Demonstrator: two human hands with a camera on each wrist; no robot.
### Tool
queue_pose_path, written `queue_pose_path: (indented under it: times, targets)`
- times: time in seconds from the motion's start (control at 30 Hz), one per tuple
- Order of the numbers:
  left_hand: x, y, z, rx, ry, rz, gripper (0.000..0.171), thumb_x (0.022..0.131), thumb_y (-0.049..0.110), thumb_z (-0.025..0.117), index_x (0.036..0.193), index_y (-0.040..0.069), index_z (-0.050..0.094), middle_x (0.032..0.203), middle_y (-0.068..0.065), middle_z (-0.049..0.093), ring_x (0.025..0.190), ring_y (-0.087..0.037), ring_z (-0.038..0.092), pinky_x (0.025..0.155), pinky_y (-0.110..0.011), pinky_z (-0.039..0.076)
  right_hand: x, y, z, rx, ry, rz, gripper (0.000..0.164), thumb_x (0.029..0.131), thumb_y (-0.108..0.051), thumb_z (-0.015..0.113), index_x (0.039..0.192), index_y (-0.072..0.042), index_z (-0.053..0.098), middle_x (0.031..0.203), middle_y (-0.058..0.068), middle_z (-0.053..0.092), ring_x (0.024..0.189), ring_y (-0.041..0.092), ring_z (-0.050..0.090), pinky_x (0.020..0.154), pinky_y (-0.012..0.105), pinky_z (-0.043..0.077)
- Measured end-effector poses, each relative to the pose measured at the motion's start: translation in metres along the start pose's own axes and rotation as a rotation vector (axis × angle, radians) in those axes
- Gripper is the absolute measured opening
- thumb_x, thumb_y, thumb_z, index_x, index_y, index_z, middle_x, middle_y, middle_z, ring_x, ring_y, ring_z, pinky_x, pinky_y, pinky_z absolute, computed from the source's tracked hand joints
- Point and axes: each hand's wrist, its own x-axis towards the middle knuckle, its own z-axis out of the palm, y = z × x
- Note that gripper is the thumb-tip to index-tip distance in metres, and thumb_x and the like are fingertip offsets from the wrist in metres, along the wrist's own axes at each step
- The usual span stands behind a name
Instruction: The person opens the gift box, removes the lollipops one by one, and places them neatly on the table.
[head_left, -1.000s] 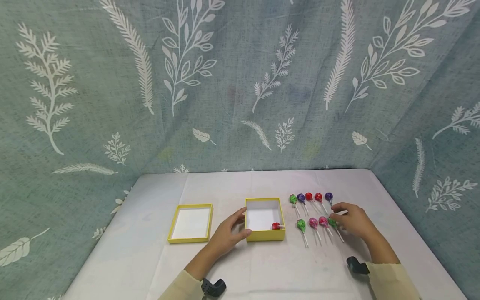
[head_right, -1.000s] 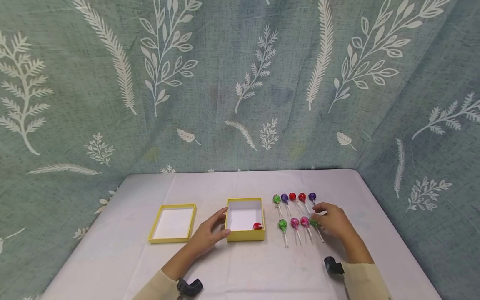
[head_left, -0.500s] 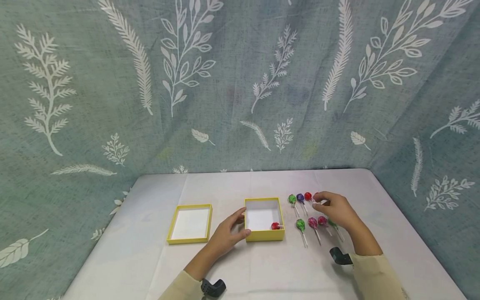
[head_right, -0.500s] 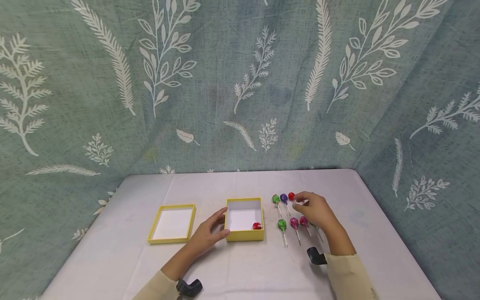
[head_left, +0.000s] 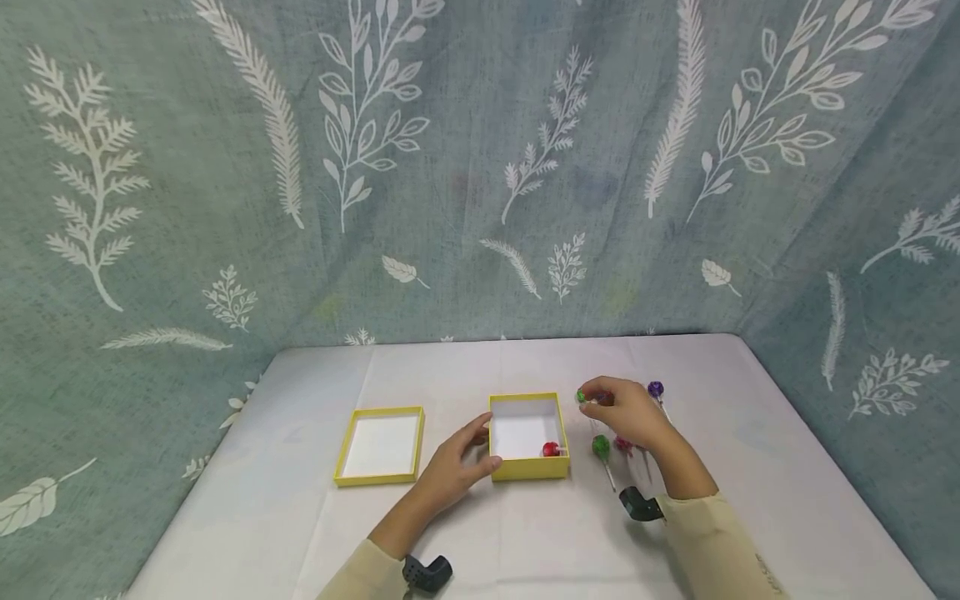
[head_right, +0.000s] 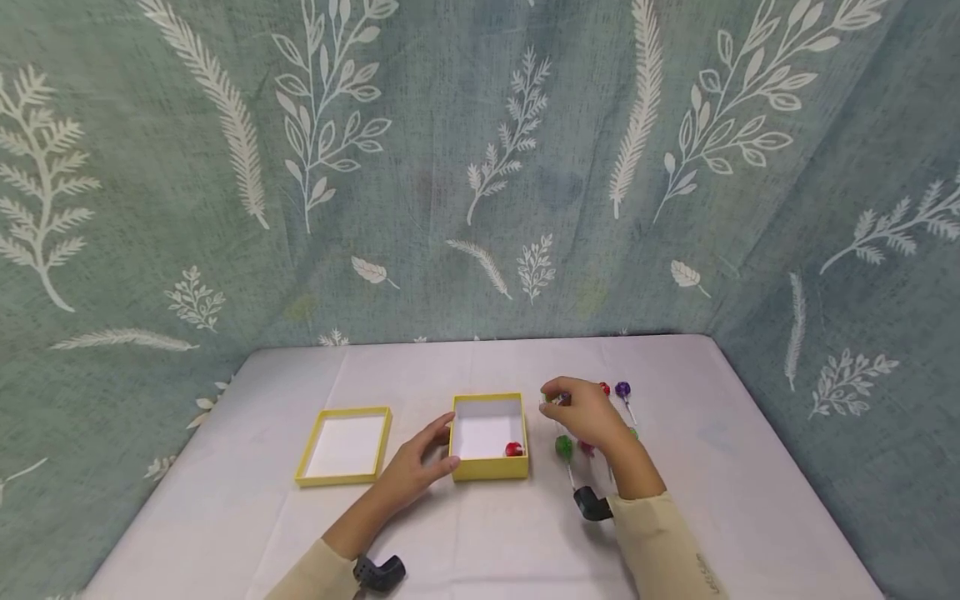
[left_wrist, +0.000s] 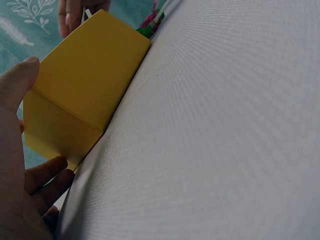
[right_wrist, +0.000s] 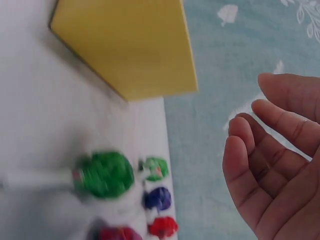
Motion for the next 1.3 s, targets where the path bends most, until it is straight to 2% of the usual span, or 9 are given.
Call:
queue_pose_path:
  times: [0.17, 0.3, 0.57, 0.83, 1.0, 1.13, 1.3]
  targets:
    - [0.001, 0.001, 0.0, -0.001, 0.008, 0.01, 0.077, 0.087, 0.05, 0.068, 0.152, 0.025, 0.036, 0.129, 0.003, 0.055, 0.122, -0.019, 0.052, 0.108, -0.051, 0.032, 0.002, -0.011, 0.014, 0.031, -0.039, 0.037, 0.028, 0.088, -0.025, 0.073, 0.115, -0.019, 0.069, 0.103, -0.001, 0.065, 0.09, 0.019, 0.059, 0.071, 0.033, 0.054]
    - [0.0, 0.001, 0.0, -0.007, 0.004, 0.016, 0.076, 0.088, 0.048, 0.068, 0.152, 0.023, 0.036, 0.13, 0.001, 0.055, 0.122, -0.021, 0.052, 0.108, -0.052, 0.032, -0.002, -0.015, 0.023, 0.048, -0.064, 0.016, 0.027, 0.088, -0.022, 0.073, 0.115, -0.017, 0.069, 0.102, -0.003, 0.064, 0.09, 0.017, 0.06, 0.071, 0.033, 0.053]
    - [0.002, 0.003, -0.003, 0.004, 0.006, 0.019, 0.076, 0.087, 0.049, 0.069, 0.152, 0.026, 0.036, 0.13, 0.001, 0.056, 0.122, -0.022, 0.053, 0.107, -0.051, 0.034, -0.006, -0.024, 0.036, 0.033, -0.107, -0.117, 0.025, 0.087, -0.017, 0.074, 0.112, -0.012, 0.07, 0.093, -0.006, 0.064, 0.085, 0.014, 0.06, 0.07, 0.032, 0.053]
    - [-0.001, 0.004, -0.001, -0.01, 0.007, -0.006, 0.075, 0.087, 0.05, 0.069, 0.151, 0.031, 0.036, 0.13, 0.001, 0.056, 0.122, -0.023, 0.053, 0.106, -0.054, 0.034, -0.004, -0.043, 0.051, 0.006, -0.199, -0.239, 0.027, 0.092, -0.022, 0.069, 0.116, -0.008, 0.068, 0.108, 0.006, 0.067, 0.095, 0.017, 0.063, 0.074, 0.035, 0.055]
    - [-0.003, 0.003, 0.001, -0.013, 0.009, -0.013, 0.073, 0.087, 0.048, 0.069, 0.15, 0.035, 0.035, 0.129, 0.003, 0.057, 0.122, -0.021, 0.052, 0.106, -0.053, 0.034, -0.006, -0.053, 0.061, -0.023, -0.263, -0.313, 0.027, 0.098, -0.021, 0.059, 0.121, -0.008, 0.066, 0.118, 0.006, 0.065, 0.11, 0.023, 0.059, 0.089, 0.045, 0.051]
    - [-0.002, 0.002, 0.001, -0.011, 0.009, 0.013, 0.072, 0.088, 0.048, 0.069, 0.15, 0.034, 0.036, 0.128, 0.003, 0.058, 0.12, -0.02, 0.054, 0.105, -0.052, 0.035, -0.007, -0.059, 0.067, -0.071, -0.305, -0.291, 0.029, 0.101, -0.02, 0.052, 0.125, -0.008, 0.063, 0.122, 0.006, 0.063, 0.116, 0.026, 0.057, 0.093, 0.048, 0.048]
    - [-0.001, 0.002, -0.001, 0.007, 0.012, 0.028, 0.073, 0.087, 0.049, 0.068, 0.151, 0.031, 0.037, 0.129, 0.002, 0.058, 0.12, -0.02, 0.054, 0.106, -0.051, 0.035, -0.008, -0.067, 0.071, -0.13, -0.319, -0.245, 0.029, 0.102, -0.016, 0.049, 0.126, -0.007, 0.062, 0.12, 0.009, 0.064, 0.113, 0.028, 0.058, 0.092, 0.05, 0.047]
